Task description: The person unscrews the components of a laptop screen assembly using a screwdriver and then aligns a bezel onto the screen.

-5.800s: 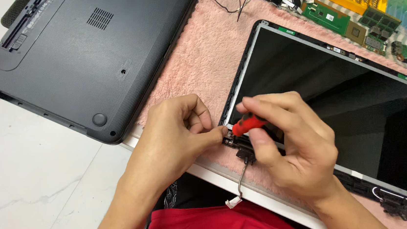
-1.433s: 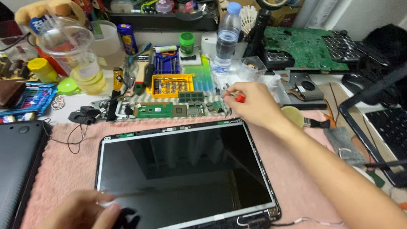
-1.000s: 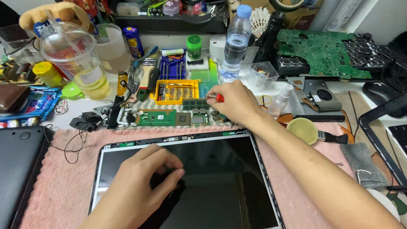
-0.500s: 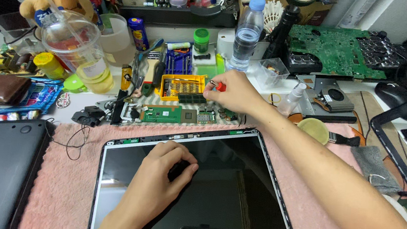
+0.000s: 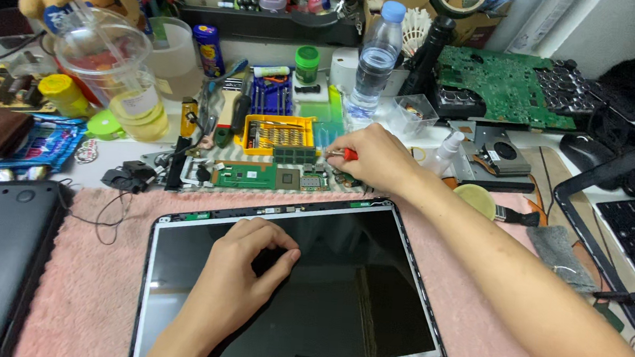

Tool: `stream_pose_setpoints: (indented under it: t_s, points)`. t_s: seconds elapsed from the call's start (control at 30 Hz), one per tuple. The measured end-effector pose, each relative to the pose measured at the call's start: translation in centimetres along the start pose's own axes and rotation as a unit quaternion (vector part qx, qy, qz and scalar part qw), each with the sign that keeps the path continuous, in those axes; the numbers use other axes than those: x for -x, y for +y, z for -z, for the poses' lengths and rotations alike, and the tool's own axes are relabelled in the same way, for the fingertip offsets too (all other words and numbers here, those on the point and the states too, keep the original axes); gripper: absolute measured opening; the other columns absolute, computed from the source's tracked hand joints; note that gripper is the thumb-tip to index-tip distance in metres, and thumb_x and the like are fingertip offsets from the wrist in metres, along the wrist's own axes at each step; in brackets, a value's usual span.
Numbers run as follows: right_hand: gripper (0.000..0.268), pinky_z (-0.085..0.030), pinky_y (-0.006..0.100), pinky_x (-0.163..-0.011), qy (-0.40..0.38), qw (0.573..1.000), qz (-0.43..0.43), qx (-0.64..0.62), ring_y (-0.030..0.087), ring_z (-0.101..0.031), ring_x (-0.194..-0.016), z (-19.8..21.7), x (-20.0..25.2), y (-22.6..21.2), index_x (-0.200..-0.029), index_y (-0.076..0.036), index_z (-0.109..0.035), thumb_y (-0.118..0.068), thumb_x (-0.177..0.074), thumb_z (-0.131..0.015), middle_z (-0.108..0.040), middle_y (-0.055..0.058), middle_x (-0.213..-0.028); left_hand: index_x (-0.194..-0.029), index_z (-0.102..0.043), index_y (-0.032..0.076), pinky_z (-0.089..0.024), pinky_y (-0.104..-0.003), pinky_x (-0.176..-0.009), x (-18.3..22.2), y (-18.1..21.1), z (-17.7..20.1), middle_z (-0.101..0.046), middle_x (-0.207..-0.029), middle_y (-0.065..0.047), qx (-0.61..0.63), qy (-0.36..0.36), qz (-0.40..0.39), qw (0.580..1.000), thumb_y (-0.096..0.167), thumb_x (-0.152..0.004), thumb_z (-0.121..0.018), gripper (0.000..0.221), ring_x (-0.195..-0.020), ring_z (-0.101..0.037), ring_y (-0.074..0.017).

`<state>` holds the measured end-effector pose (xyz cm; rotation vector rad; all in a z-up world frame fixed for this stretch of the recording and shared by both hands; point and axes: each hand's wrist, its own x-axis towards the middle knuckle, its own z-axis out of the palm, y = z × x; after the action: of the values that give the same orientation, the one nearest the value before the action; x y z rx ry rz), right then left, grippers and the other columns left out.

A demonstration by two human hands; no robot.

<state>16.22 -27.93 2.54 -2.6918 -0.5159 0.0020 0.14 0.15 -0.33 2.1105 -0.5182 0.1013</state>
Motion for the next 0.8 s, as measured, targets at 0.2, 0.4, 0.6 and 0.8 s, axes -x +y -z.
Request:
stream_pose_setpoints:
  t_s: [0.2, 0.4, 0.6, 0.8]
  points:
    - [0.023, -0.054, 0.050, -0.070, -0.041, 0.996, 0.001, 0.077, 0.038, -0.072, -0.076, -0.9, -1.5, 0.5, -0.125, -0.028, -0.091, -0.032, -0.106, -0.078, -0.083, 0.015, -0.084, -0.097, -0.083, 0.015, -0.057, -0.028, -0.068, 0.2, 0.7, 0.9, -0.075, -0.087, 0.000, 0.073, 0.053, 0.011, 0.996, 0.015, -0.102, -0.082, 0.005, -0.074, -0.072, -0.0128]
    - [0.020, -0.057, 0.055, -0.079, -0.041, 0.991, 0.047, 0.121, 0.042, -0.079, -0.098, 0.4, -1.6, 0.1, -0.119, -0.022, -0.083, -0.025, -0.100, -0.079, -0.087, 0.009, -0.098, -0.137, -0.085, -0.002, -0.069, -0.034, -0.107, -0.9, 2.7, 2.7, -0.093, -0.123, -0.020, 0.371, 0.094, 0.280, 0.880, 0.019, -0.102, -0.074, 0.042, -0.108, -0.090, -0.0287]
    - [0.015, -0.048, 0.027, -0.074, -0.129, 0.977, 0.109, -0.133, 0.008, -0.059, -0.075, 4.7, 3.4, -9.0, -0.112, -0.018, -0.087, -0.031, -0.107, -0.081, -0.082, -0.006, -0.096, -0.156, -0.063, -0.020, -0.056, -0.050, -0.132, -1.6, 7.2, 4.8, -0.075, -0.162, -0.039, 0.566, 0.040, 0.399, 0.720, 0.025, -0.110, -0.050, 0.066, -0.148, -0.074, -0.0493]
    - [0.031, -0.045, 0.025, -0.071, -0.158, 0.962, 0.132, -0.178, 0.007, -0.055, -0.069, 4.8, 3.7, -10.1, -0.123, -0.015, -0.092, -0.038, -0.108, -0.077, -0.073, -0.005, -0.078, -0.157, -0.060, -0.021, -0.050, -0.048, -0.137, -1.3, 5.8, 4.4, -0.070, -0.159, -0.043, 0.612, 0.042, 0.392, 0.685, 0.009, -0.112, -0.048, 0.056, -0.152, -0.069, -0.0466]
